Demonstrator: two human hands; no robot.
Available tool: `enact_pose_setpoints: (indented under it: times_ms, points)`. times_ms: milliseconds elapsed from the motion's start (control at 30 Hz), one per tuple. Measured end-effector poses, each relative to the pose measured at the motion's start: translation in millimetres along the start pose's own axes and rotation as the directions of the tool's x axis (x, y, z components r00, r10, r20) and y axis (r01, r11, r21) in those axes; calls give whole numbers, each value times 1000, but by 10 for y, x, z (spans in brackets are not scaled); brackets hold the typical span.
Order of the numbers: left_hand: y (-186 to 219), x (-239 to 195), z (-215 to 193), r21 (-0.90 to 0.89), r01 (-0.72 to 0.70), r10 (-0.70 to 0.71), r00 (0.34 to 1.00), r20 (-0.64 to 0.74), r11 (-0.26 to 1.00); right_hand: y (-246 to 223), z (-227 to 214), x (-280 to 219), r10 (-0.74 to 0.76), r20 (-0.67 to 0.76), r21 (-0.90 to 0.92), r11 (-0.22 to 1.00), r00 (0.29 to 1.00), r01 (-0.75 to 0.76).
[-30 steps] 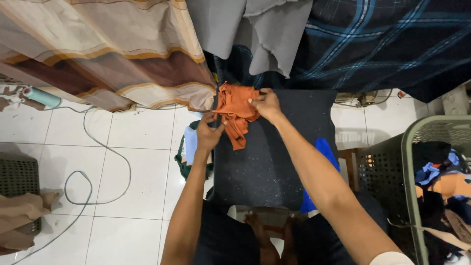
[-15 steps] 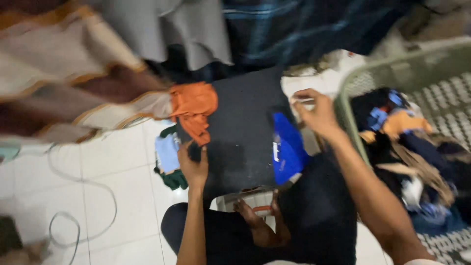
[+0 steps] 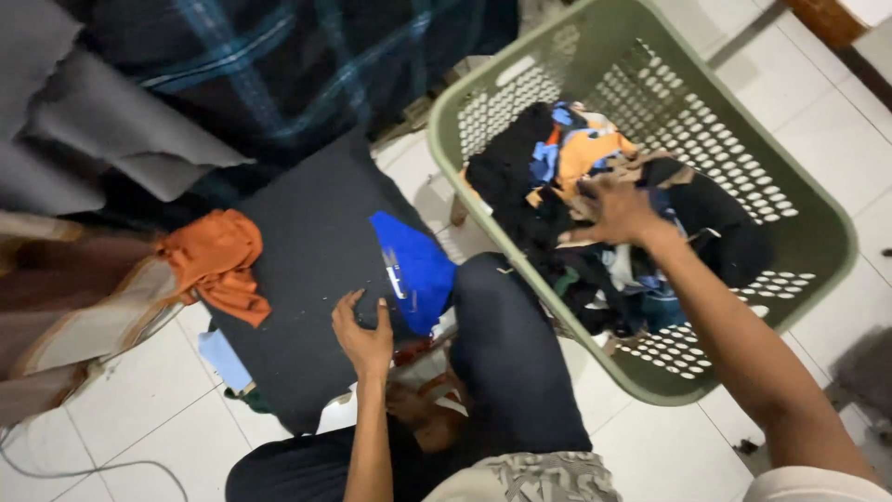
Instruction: The person sits on the floor and sorts through a pile of clothes, picking up items from a laundry basket and placing them on a small table. They handle an orange garment and a beige strip, folding and arranging them among other folded clothes.
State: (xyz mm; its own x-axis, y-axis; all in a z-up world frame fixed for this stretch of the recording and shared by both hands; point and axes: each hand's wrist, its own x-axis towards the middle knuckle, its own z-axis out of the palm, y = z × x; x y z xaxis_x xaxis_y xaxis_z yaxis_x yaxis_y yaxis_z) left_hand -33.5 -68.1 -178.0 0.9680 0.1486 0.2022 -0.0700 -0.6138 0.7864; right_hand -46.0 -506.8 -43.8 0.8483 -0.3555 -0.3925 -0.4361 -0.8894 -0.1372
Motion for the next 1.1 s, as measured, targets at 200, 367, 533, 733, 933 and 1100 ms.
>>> enact_pose_setpoints:
  times_ms: [200,367,533,733,933,1100]
  points:
    - [652,60,168,-88,-88,94,994,60,992,523,946,236,-225,125,-274,928,966,251]
    - [1077,133,223,-159,-114,133,984,117,981,529,1072,215,-350,176,-200,902,920,382]
    - [1462,191,227,-210,-151,185,970,156,966,481,213,-207,-304,206,146,950,930,278]
    - [1916,218,544,-367,-296,355,929,104,882,541,-492,-811,-247,-7,568,797,969,208]
    - [2461,189,995,-506,-435,605,759,239,745,669,-532,-1057,-189,-156,648,721,970,245]
    - [2378,307,1597,-218,-569,566,555,610,793,612,-747,-1287,-147,312,463,886,939,-15]
